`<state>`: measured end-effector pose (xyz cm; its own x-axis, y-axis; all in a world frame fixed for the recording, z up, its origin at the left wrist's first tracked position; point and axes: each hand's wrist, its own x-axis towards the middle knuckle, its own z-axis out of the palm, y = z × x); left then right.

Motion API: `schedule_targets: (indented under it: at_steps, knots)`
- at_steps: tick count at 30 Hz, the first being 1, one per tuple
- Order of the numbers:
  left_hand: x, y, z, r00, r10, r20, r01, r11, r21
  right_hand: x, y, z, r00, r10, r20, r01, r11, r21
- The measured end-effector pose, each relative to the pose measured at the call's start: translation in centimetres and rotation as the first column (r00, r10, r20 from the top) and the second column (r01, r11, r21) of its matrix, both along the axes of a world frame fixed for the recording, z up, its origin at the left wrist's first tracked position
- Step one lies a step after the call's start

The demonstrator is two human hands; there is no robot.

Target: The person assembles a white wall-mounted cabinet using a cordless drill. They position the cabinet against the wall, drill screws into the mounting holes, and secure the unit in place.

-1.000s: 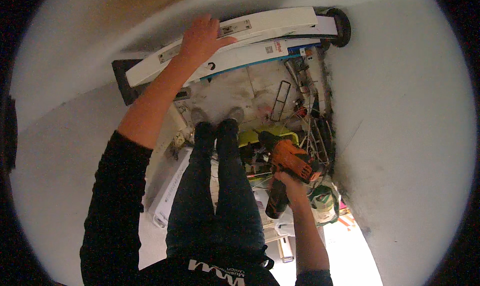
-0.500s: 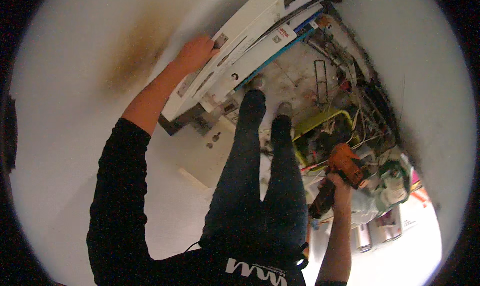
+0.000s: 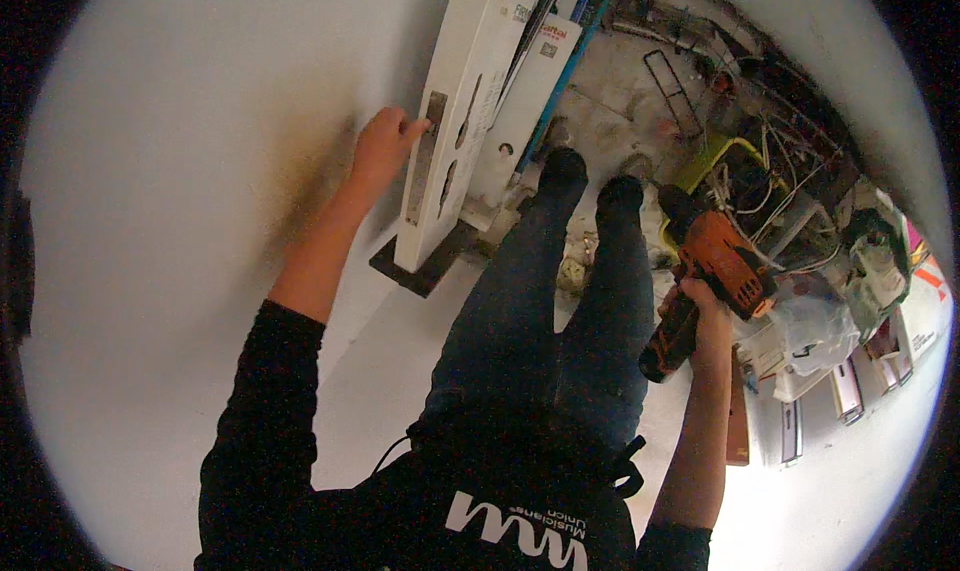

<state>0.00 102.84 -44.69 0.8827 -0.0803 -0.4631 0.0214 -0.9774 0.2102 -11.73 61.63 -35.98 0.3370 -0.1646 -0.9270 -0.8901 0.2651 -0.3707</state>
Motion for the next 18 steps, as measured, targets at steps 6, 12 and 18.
schedule_targets:
  at_steps: [6, 12, 18]
  knots:
    - [0.2, -1.1, -1.9, 0.985, -0.140, -0.102, 0.148, 0.986, 0.073, -1.9, 1.3, -0.5, 0.998, -0.026, -0.053, 0.028, 0.999, 0.041]
    - [0.3, -0.7, -3.0, 0.966, -0.251, -0.052, 0.251, 0.968, -0.011, -2.8, 0.6, -0.6, 0.996, -0.074, -0.059, 0.075, 0.997, 0.014]
    - [0.1, -0.3, -1.8, 0.993, -0.100, -0.057, 0.093, 0.990, -0.106, -3.0, 0.6, -0.4, 0.984, -0.122, -0.131, 0.123, 0.992, 0.004]
